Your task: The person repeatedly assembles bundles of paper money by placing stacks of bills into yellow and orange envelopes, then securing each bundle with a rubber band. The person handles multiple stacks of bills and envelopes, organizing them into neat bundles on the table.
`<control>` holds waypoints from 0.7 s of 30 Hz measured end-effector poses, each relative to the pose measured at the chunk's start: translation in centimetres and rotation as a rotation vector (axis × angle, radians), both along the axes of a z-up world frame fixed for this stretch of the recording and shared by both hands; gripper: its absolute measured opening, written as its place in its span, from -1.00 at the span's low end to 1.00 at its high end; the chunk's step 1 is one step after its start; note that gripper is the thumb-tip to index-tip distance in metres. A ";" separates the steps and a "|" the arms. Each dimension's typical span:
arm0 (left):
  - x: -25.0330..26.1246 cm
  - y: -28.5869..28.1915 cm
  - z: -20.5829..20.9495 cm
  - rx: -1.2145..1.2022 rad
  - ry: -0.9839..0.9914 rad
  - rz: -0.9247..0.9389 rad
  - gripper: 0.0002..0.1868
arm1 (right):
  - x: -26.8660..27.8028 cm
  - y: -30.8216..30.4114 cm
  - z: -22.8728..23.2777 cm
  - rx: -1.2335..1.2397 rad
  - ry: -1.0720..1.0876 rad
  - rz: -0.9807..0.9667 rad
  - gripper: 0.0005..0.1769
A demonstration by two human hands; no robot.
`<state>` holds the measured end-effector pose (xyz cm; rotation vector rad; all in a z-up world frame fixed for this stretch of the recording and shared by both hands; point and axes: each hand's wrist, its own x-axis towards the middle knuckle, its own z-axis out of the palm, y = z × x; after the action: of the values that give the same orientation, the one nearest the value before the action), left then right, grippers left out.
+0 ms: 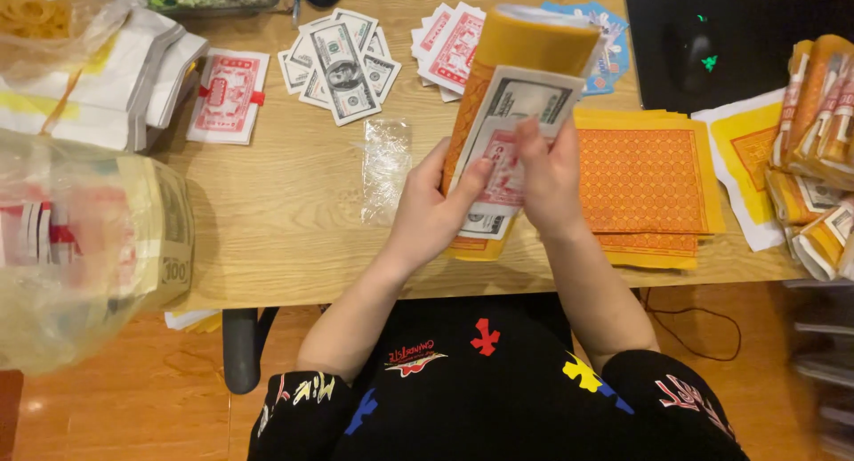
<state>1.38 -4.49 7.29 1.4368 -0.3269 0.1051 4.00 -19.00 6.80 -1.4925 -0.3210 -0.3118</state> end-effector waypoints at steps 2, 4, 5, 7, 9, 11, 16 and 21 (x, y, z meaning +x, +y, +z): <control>0.1 0.2 -0.9 0.025 0.022 -0.050 -0.79 | 1.0 -1.0 -2.8 -0.001 0.007 -0.009 -0.62; 0.4 0.1 -1.7 0.046 0.047 -0.124 -0.75 | 1.5 -1.6 -4.5 -0.006 0.018 -0.042 -0.71; 0.5 0.0 -2.2 0.042 0.031 -0.074 -0.72 | 1.4 -1.5 -4.9 -0.048 0.024 0.005 -0.75; 0.5 -0.2 -2.9 0.037 0.020 -0.064 -0.67 | 0.7 -1.3 -3.8 -0.089 0.041 0.013 -0.77; 0.5 -0.1 -3.4 0.045 -0.015 0.013 -0.66 | -0.2 -0.8 -0.8 -0.010 0.024 0.173 -0.84; 0.4 -0.4 -3.1 0.045 -0.013 0.038 -0.66 | -0.8 -0.7 -1.3 0.017 0.038 0.204 -0.81; 1.5 -0.6 -5.5 -0.204 0.040 0.258 -0.68 | -1.7 -0.4 -2.2 0.029 0.000 0.373 -0.27; 1.1 -1.1 -3.9 -0.463 0.061 0.147 -0.59 | -2.5 -3.7 -0.6 -0.186 0.082 0.342 -0.57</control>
<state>2.47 -5.61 3.38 1.0007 -0.1329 0.2400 1.52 -22.72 6.17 -1.5961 -0.5426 0.0535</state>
